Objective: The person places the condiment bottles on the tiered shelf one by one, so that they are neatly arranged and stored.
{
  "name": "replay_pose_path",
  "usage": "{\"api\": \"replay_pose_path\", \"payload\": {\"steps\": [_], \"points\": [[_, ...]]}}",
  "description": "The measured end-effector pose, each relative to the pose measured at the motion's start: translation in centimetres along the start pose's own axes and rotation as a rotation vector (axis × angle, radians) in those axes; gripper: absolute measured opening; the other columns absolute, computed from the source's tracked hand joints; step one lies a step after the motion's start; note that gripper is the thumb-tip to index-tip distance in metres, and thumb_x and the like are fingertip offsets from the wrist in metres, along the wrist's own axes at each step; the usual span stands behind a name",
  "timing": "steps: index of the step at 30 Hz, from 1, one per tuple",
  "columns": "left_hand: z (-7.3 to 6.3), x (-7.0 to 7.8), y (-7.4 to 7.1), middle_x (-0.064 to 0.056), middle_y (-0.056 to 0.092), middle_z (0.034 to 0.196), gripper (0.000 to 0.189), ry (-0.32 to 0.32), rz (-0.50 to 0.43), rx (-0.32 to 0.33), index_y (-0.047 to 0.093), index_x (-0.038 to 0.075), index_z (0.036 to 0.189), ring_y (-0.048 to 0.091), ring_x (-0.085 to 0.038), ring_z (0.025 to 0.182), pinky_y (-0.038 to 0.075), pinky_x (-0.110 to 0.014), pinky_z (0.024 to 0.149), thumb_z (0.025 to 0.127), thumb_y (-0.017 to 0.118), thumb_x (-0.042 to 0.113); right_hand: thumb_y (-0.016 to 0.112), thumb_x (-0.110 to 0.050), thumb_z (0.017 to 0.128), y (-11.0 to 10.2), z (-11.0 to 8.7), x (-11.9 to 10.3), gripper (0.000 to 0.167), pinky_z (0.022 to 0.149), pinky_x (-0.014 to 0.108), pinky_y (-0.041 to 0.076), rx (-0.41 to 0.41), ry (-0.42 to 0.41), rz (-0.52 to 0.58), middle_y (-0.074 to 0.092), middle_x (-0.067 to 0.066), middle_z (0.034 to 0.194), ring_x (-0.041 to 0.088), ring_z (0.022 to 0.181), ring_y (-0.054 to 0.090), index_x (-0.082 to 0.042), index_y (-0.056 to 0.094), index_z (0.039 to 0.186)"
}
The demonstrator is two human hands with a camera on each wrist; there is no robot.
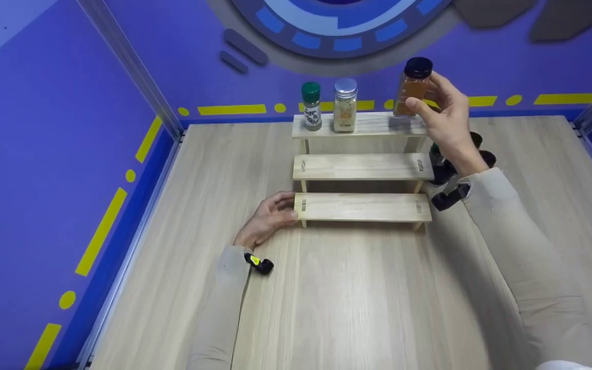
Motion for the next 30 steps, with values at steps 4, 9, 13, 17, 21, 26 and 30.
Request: {"api": "replay_pose_path", "payload": {"steps": [4, 9, 13, 17, 21, 26, 30], "points": [[0.0, 0.0, 0.0, -0.023, 0.052, 0.15, 0.069, -0.001, 0.001, 0.001, 0.039, -0.01, 0.155, 0.064, -0.021, 0.119, 0.065, -0.031, 0.095, 0.093, 0.07, -0.006, 0.079, -0.005, 0.096, 0.6, 0.1, 0.5, 0.051, 0.1, 0.024, 0.06, -0.01, 0.013, 0.024, 0.072, 0.006, 0.13, 0.022, 0.115, 0.068, -0.014, 0.066, 0.145], [-0.2, 0.0, 0.0, -0.021, 0.053, 0.149, 0.067, 0.0, -0.001, 0.0, 0.039, -0.01, 0.155, 0.064, -0.022, 0.119, 0.065, -0.031, 0.094, 0.094, 0.068, -0.01, 0.079, -0.006, 0.096, 1.3, 0.2, 1.1, 0.052, 0.099, 0.025, 0.059, -0.034, 0.051, -0.005, 0.072, 0.006, 0.131, 0.021, 0.118, 0.068, -0.015, 0.066, 0.145], [-0.1, 0.0, 0.0, -0.019, 0.055, 0.146, 0.066, 0.0, -0.007, -0.002, 0.04, -0.01, 0.154, 0.064, -0.021, 0.119, 0.065, -0.031, 0.094, 0.094, 0.068, -0.009, 0.078, -0.009, 0.097, 1.6, 0.2, 1.3, 0.051, 0.099, 0.025, 0.059, -0.048, 0.063, -0.041, 0.071, 0.006, 0.133, 0.02, 0.119, 0.068, -0.017, 0.065, 0.146], [0.0, 0.0, 0.1, -0.017, 0.056, 0.145, 0.067, 0.001, 0.002, -0.013, 0.041, -0.008, 0.155, 0.065, -0.021, 0.118, 0.065, -0.03, 0.094, 0.095, 0.069, -0.007, 0.078, -0.006, 0.097, 1.9, 0.1, 1.6, 0.051, 0.099, 0.025, 0.06, -0.052, 0.06, -0.018, 0.072, 0.006, 0.131, 0.02, 0.116, 0.069, -0.015, 0.066, 0.146], [0.0, 0.0, 0.0, -0.016, 0.057, 0.145, 0.067, 0.005, 0.014, -0.02, 0.041, -0.007, 0.156, 0.066, -0.02, 0.117, 0.065, -0.029, 0.093, 0.095, 0.071, -0.006, 0.077, -0.005, 0.097, 2.2, -0.1, 2.0, 0.051, 0.099, 0.025, 0.06, -0.065, 0.073, 0.0, 0.072, 0.002, 0.13, 0.019, 0.115, 0.069, -0.013, 0.066, 0.145], [0.0, 0.0, 0.1, -0.017, 0.057, 0.144, 0.067, 0.004, 0.007, -0.016, 0.041, -0.008, 0.155, 0.067, -0.021, 0.115, 0.065, -0.031, 0.095, 0.094, 0.069, -0.008, 0.078, -0.005, 0.097, 2.6, -0.2, 2.2, 0.051, 0.102, 0.028, 0.059, -0.079, 0.097, 0.013, 0.071, 0.003, 0.131, 0.02, 0.116, 0.068, -0.011, 0.064, 0.145], [-0.1, 0.0, 0.0, -0.019, 0.056, 0.145, 0.068, -0.007, 0.003, -0.013, 0.04, -0.008, 0.156, 0.068, -0.022, 0.115, 0.065, -0.032, 0.097, 0.094, 0.069, -0.008, 0.078, -0.006, 0.097, 2.7, -0.3, 2.3, 0.051, 0.106, 0.03, 0.059, -0.092, 0.104, -0.002, 0.071, 0.006, 0.133, 0.021, 0.119, 0.067, -0.012, 0.064, 0.146]]}}
Point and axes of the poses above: each hand's wrist, its own z-axis towards the middle knuckle, its own y-axis out of the palm, x = y × z, the point moved 5 cm from there along z, towards the middle knuckle
